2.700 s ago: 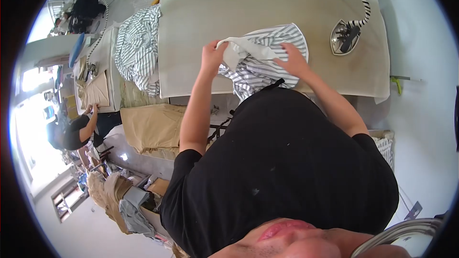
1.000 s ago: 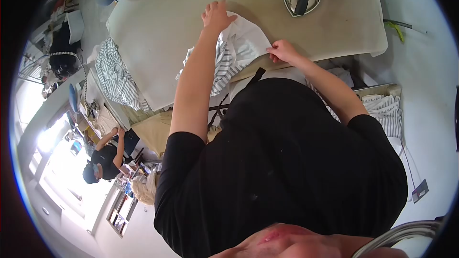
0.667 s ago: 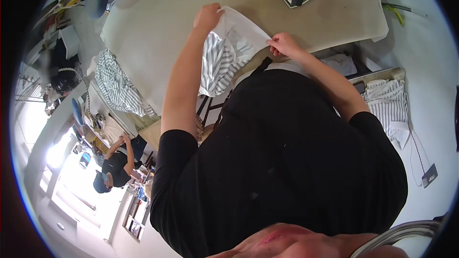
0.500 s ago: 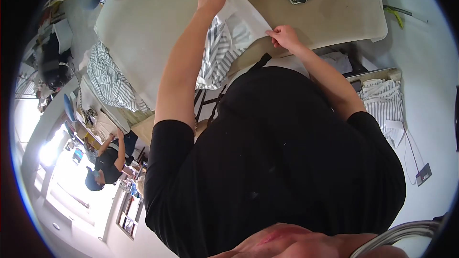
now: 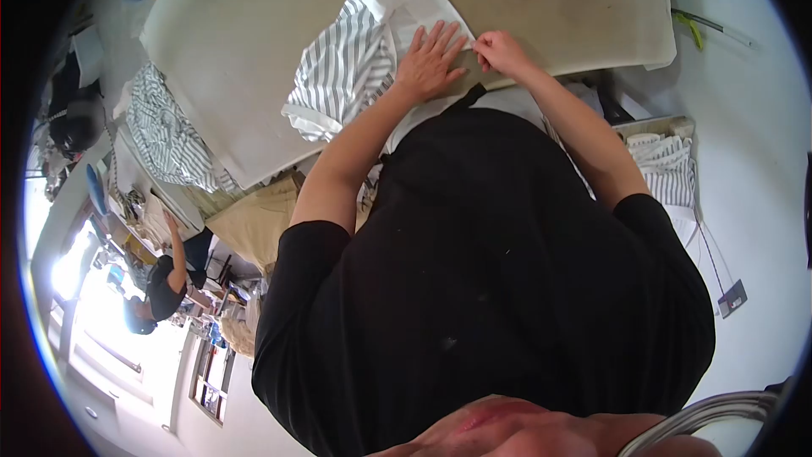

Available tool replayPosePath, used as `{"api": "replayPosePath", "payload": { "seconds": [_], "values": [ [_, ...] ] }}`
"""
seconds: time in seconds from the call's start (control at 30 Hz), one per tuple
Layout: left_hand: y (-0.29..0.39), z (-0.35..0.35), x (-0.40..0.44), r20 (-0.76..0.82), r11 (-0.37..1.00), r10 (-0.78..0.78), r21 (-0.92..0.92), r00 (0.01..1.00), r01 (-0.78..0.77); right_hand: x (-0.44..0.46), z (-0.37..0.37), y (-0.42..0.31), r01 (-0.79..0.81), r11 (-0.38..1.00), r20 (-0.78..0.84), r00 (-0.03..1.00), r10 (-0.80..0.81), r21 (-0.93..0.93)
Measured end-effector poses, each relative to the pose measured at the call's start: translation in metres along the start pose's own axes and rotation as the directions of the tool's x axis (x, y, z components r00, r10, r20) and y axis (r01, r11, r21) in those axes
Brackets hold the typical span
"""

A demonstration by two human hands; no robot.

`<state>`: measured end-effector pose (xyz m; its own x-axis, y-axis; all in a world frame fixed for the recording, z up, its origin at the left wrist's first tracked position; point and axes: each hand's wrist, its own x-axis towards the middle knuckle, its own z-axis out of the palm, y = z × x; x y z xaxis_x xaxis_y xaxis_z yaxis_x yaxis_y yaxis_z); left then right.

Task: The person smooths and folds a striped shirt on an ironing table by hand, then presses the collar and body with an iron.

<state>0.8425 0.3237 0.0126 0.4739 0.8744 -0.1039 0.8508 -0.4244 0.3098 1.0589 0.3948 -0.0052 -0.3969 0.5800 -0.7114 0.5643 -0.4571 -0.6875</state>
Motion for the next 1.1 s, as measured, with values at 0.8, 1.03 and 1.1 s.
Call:
{"api": "replayPosePath", "payload": {
  "seconds": [0.8, 1.03, 1.1],
  "values": [
    [-0.001, -0.051, -0.05, -0.239, 0.832, -0.311, -0.536, 0.92, 0.142, -0.014, -0.089, -0.174, 0.333, 0.317, 0.263, 0.933, -0.244, -0.888],
    [-0.098, -0.108, -0.032, -0.36, 0.674, -0.714, -0.587, 0.6, 0.449, -0.027, -0.014, -0.131, 0.17, 0.493, 0.171, 0.984, -0.044, -0.853],
    [-0.127, -0.111, 0.001, -0.355, 0.626, -0.763, -0.614, 0.54, 0.481, -0.03, -0.01, -0.134, 0.094, 0.541, 0.086, 0.996, -0.04, -0.836]
  ]
}}
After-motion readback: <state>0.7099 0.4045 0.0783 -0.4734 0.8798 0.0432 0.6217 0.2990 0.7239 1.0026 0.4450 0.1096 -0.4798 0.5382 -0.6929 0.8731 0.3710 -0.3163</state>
